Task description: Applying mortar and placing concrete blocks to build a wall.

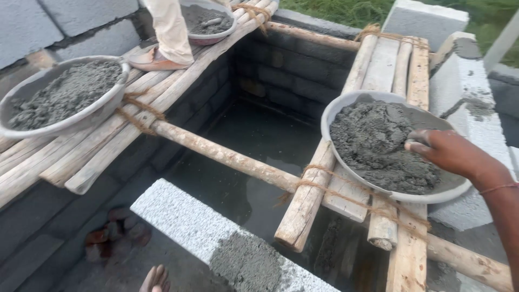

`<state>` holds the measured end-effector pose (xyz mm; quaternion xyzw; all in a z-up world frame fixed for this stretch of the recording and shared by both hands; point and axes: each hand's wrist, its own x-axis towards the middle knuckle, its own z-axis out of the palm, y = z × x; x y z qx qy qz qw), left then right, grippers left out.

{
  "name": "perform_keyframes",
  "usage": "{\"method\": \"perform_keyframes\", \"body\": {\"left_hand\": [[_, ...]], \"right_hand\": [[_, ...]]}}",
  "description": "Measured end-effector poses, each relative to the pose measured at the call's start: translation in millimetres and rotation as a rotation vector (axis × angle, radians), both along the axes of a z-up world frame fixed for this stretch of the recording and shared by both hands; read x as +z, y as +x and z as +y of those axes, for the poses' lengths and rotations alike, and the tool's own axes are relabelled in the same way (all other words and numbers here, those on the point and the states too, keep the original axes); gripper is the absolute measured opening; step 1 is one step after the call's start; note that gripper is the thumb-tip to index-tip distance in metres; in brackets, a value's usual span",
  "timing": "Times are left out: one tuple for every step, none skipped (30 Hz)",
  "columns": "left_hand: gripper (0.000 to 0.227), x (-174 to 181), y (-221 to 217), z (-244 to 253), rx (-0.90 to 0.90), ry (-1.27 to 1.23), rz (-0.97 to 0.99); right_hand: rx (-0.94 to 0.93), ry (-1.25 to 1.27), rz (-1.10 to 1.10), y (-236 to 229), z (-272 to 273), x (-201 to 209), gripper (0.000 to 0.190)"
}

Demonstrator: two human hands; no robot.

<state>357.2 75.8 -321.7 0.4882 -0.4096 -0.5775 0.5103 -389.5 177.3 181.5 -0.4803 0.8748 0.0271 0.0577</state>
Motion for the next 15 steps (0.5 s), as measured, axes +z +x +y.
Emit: {"method": "perform_keyframes", "body": {"left_hand": [[0.081,104.6,-34.9,-21.2,0.076,0.017,-0.021],[0.090,219.7,-86.3,-8.0,0.155,-0.074,-0.046],[0.099,337.0,-133.0,44.3,0.232,-0.165,-0.078],[0.099,340.8,-134.3,41.4,0.263,-0.175,-0.075],[0.100,346.4,-137.3,38.7,0.279,-0.240,-0.084],[0.101,355.2,-145.8,24.8,0.271,-0.324,-0.085],[0.101,359.4,-149.8,14.0,0.280,-0.352,-0.075],[0.102,361.1,-154.1,9.3,0.272,-0.371,-0.046],[0.103,361.6,-159.7,4.1,0.264,-0.391,-0.018],[0.103,363.2,-160.3,1.6,0.259,-0.383,-0.027],[0.102,364.2,-161.6,-1.7,0.243,-0.397,-0.111],[0.102,367.6,-165.4,-9.6,0.230,-0.419,-0.190],[0.102,366.2,-164.9,-14.1,0.228,-0.419,-0.193],[0.101,365.7,-167.0,-22.7,0.242,-0.401,-0.250],[0.101,365.3,-168.6,-31.1,0.256,-0.382,-0.306]], "right_hand": [[0.076,0.017,-0.021,-3.8,-7.1,-15.8,0.048],[0.072,0.068,-0.017,-13.1,-13.4,-24.7,0.053],[0.068,0.118,-0.010,-24.1,-22.1,-32.6,0.059],[0.099,0.107,-0.003,5.5,-29.0,-26.9,0.059],[0.150,0.140,0.027,33.1,-33.6,-19.8,0.059],[0.175,0.156,0.063,56.2,-31.6,-8.6,0.060],[0.179,0.127,0.074,100.8,-39.0,17.0,0.060],[0.184,0.213,0.027,145.2,-37.1,38.5,0.055],[0.195,0.300,-0.018,188.6,-35.4,58.1,0.050],[0.193,0.308,-0.028,213.4,-37.3,64.1,0.050],[0.300,0.228,-0.069,237.4,-40.2,69.9,0.051],[0.412,0.144,-0.103,259.8,-46.8,79.5,0.053],[0.411,0.143,-0.106,286.0,-49.0,85.7,0.053],[0.438,0.161,-0.110,311.4,-53.6,94.4,0.048],[0.465,0.180,-0.112,337.4,-57.7,103.0,0.043]]}}
